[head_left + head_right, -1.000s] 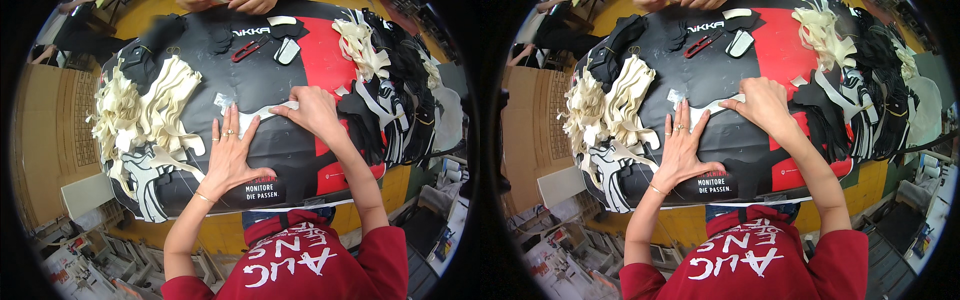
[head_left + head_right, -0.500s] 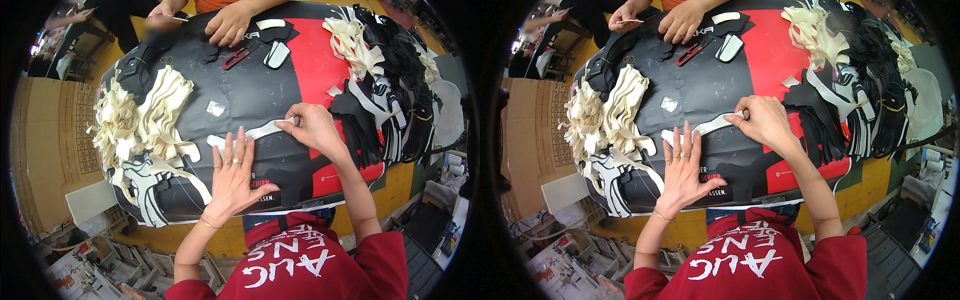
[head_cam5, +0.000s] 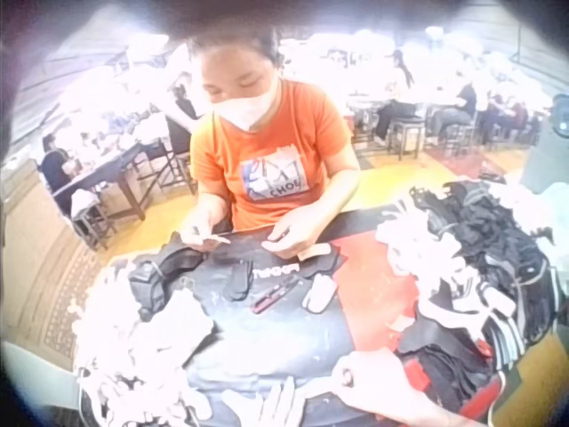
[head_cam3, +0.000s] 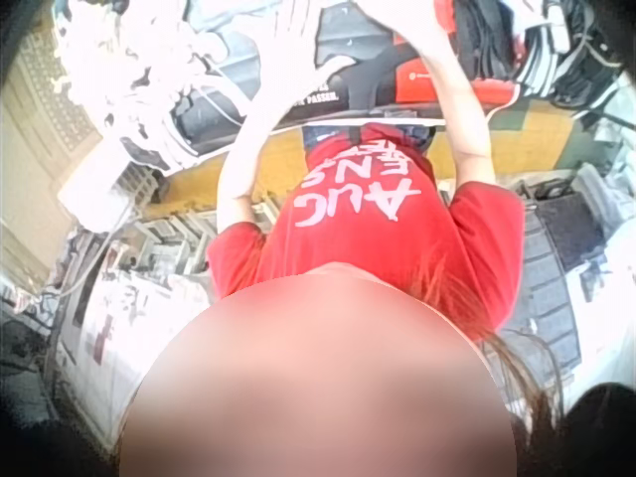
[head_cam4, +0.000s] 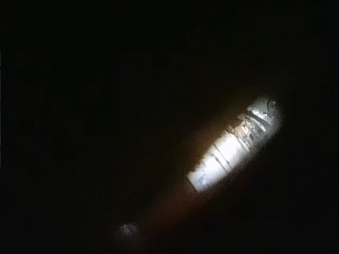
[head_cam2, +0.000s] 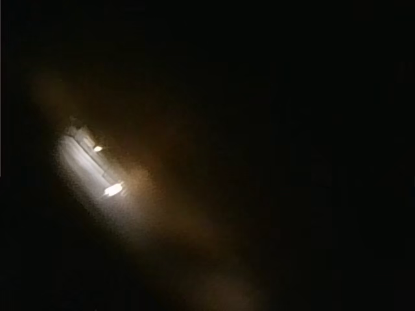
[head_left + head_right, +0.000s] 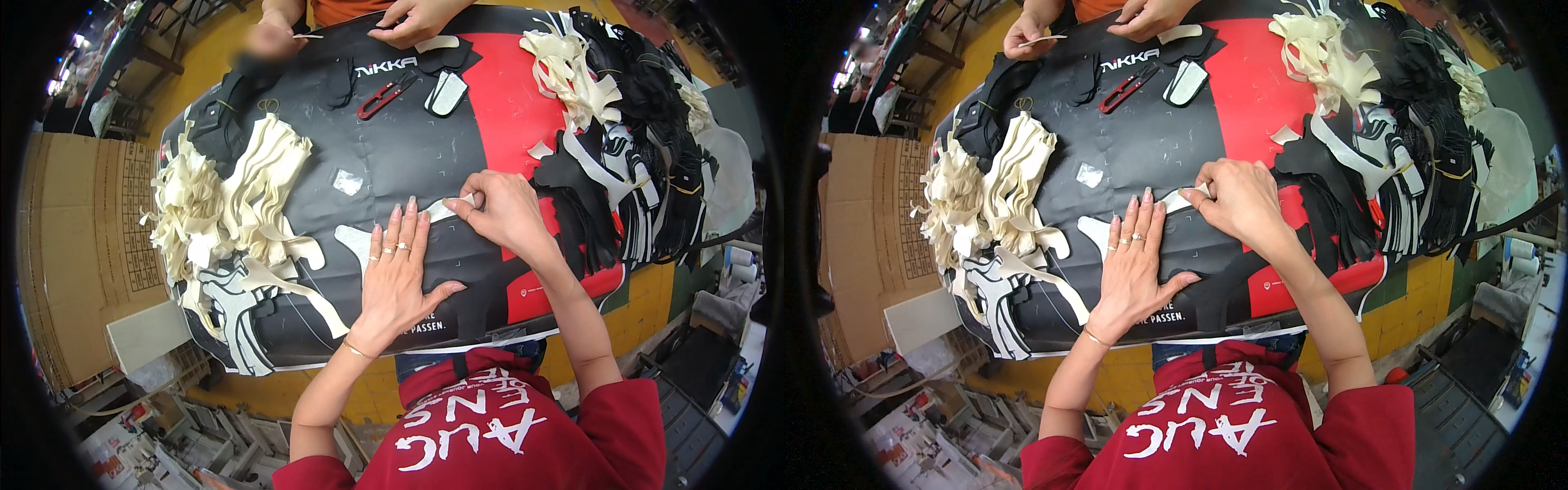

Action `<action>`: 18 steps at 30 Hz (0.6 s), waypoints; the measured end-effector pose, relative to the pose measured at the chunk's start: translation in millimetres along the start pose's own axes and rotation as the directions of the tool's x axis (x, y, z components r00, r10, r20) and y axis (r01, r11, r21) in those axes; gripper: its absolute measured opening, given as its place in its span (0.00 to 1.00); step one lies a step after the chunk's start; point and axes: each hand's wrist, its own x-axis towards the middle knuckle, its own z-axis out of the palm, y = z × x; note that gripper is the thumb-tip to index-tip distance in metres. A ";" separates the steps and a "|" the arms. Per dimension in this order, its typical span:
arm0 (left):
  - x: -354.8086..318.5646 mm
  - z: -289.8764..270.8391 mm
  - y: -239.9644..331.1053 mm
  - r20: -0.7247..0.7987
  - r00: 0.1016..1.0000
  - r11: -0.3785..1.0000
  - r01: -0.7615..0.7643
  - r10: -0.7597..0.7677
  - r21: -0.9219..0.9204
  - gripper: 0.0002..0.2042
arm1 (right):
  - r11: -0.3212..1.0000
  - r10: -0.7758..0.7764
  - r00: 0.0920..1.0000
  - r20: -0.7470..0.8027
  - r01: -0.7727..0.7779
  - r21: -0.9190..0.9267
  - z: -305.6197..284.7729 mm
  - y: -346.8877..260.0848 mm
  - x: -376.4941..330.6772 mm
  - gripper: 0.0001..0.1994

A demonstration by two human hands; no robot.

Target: The person repeatedly picks up small white and black fabric pieces from a table, aligns them, and presses them together by hand. They handle the pieces one at a time, occasionally moving them aside to reach other items.

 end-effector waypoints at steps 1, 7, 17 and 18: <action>0.9 -1.7 1.4 0.012 1.000 1.000 0.012 -0.012 -0.017 0.55 | 1.000 -0.008 1.000 -0.018 0.008 -0.007 0.8 -0.6 -0.7 0.16; 9.1 -2.7 17.6 -0.052 0.991 0.991 0.125 -0.127 -0.036 0.49 | 0.969 -0.080 0.982 -0.171 0.036 -0.245 5.0 -5.0 -13.4 0.16; 23.5 12.5 19.4 -0.047 0.999 0.999 -0.018 0.016 -0.042 0.49 | 0.993 -0.119 0.957 -0.266 0.112 -0.043 9.2 4.3 -26.6 0.12; 23.3 12.7 19.3 -0.038 0.999 0.999 -0.012 0.010 -0.045 0.49 | 0.993 -0.117 0.959 -0.259 0.117 -0.018 8.8 5.4 -26.5 0.13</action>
